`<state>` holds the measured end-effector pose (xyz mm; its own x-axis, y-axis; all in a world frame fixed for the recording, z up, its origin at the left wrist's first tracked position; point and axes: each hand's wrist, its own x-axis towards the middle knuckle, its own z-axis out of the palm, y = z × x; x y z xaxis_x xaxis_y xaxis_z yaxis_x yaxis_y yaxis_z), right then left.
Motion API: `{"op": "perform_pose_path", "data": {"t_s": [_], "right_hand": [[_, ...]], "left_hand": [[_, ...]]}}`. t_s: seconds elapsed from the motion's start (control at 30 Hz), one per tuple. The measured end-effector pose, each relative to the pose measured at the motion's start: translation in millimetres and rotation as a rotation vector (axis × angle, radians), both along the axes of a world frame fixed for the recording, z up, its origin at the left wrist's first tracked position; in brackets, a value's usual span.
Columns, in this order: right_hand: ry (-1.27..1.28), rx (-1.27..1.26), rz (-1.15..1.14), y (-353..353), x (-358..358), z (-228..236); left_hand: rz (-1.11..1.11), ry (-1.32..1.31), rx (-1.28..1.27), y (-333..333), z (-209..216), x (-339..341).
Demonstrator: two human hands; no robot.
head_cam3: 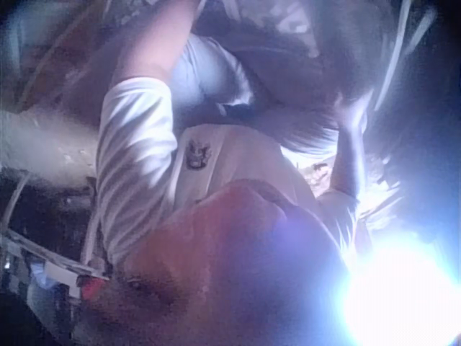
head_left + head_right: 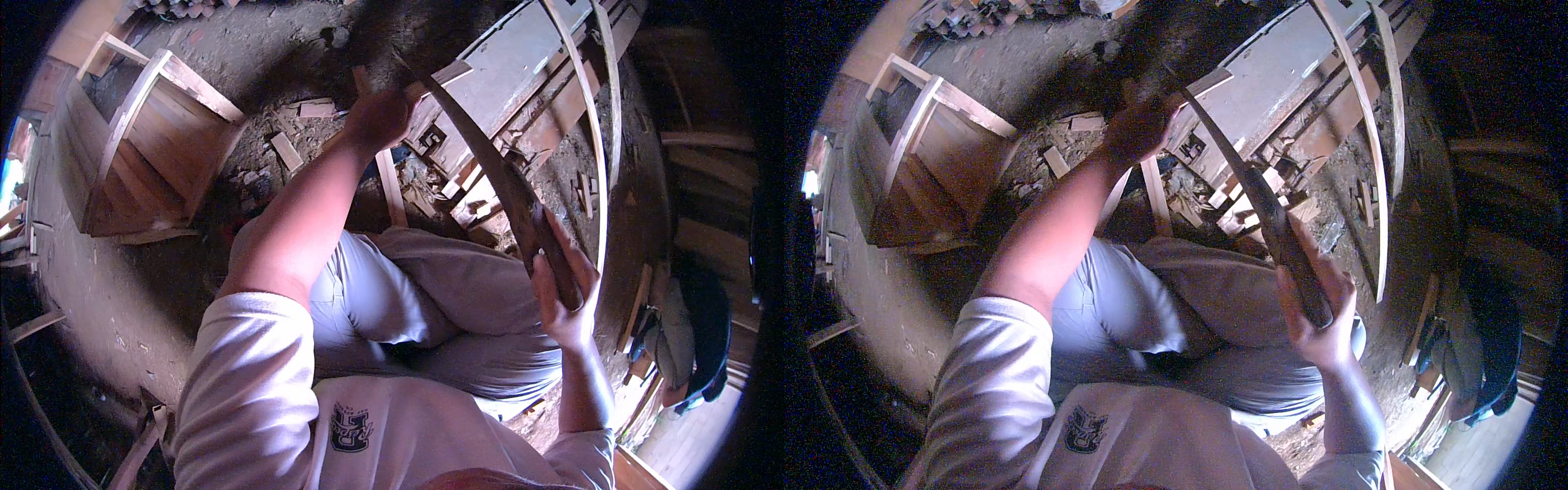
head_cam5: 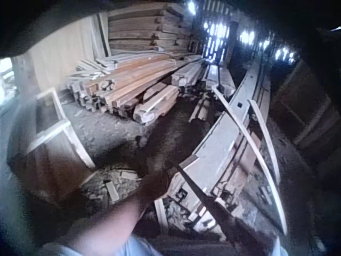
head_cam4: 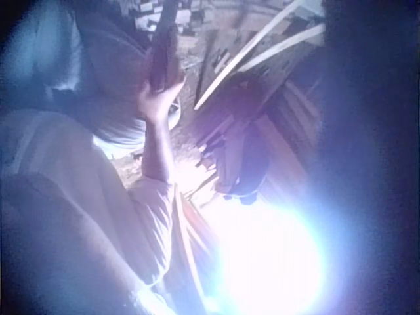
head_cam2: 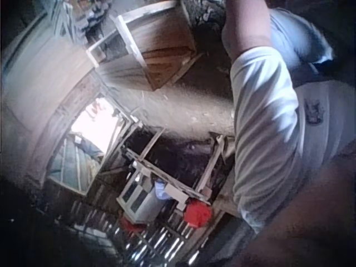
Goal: The person sits on the floor and uses a hand saw to cut small wooden planks into shorter pieces. They repeatedly pick up a plank, position it, saw through it, and set the cut pieces aside.
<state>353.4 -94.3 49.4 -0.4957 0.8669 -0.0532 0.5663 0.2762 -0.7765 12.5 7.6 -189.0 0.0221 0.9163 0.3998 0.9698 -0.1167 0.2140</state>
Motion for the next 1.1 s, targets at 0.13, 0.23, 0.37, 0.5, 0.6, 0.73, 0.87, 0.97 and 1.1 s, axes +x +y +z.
{"op": "perform_pose_path", "data": {"t_s": [0.13, 0.23, 0.37, 0.5, 0.6, 0.73, 0.87, 0.97, 1.1], "right_hand": [[0.204, -0.024, -0.012, 32.6, -43.6, -36.3], [0.274, -0.042, -0.006, 68.1, -84.7, -65.1], [0.151, -0.201, -0.073, 90.1, -114.0, -46.5], [0.295, -0.036, -0.012, 69.2, -80.4, -64.8], [0.180, -0.059, -0.030, 36.4, -40.6, -36.6], [-0.034, -0.020, -0.042, -9.5, 14.4, 10.4], [-0.065, -0.010, -0.069, -6.4, 5.8, 10.8], [0.122, 0.108, 0.015, 29.3, -37.1, -28.5], [0.231, -0.032, -0.019, 82.8, -97.0, -64.3]], "left_hand": [[0.046, -0.069, -0.179, -0.3, 16.6, 5.9], [0.007, 0.011, -0.126, 4.1, 7.4, 3.2], [0.007, 0.107, -0.041, 9.9, -14.2, -2.9], [0.099, -0.062, -0.139, 15.2, -11.3, 10.1], [0.172, -0.148, -0.207, 7.3, -7.1, 6.9], [0.064, -0.052, 0.056, 12.1, -14.8, 4.2], [0.077, -0.079, -0.089, 12.5, -19.1, 3.4], [0.055, 0.046, 0.012, 12.2, -31.3, -2.1], [-0.007, 0.150, 0.013, 14.6, -24.6, 7.9]]}}
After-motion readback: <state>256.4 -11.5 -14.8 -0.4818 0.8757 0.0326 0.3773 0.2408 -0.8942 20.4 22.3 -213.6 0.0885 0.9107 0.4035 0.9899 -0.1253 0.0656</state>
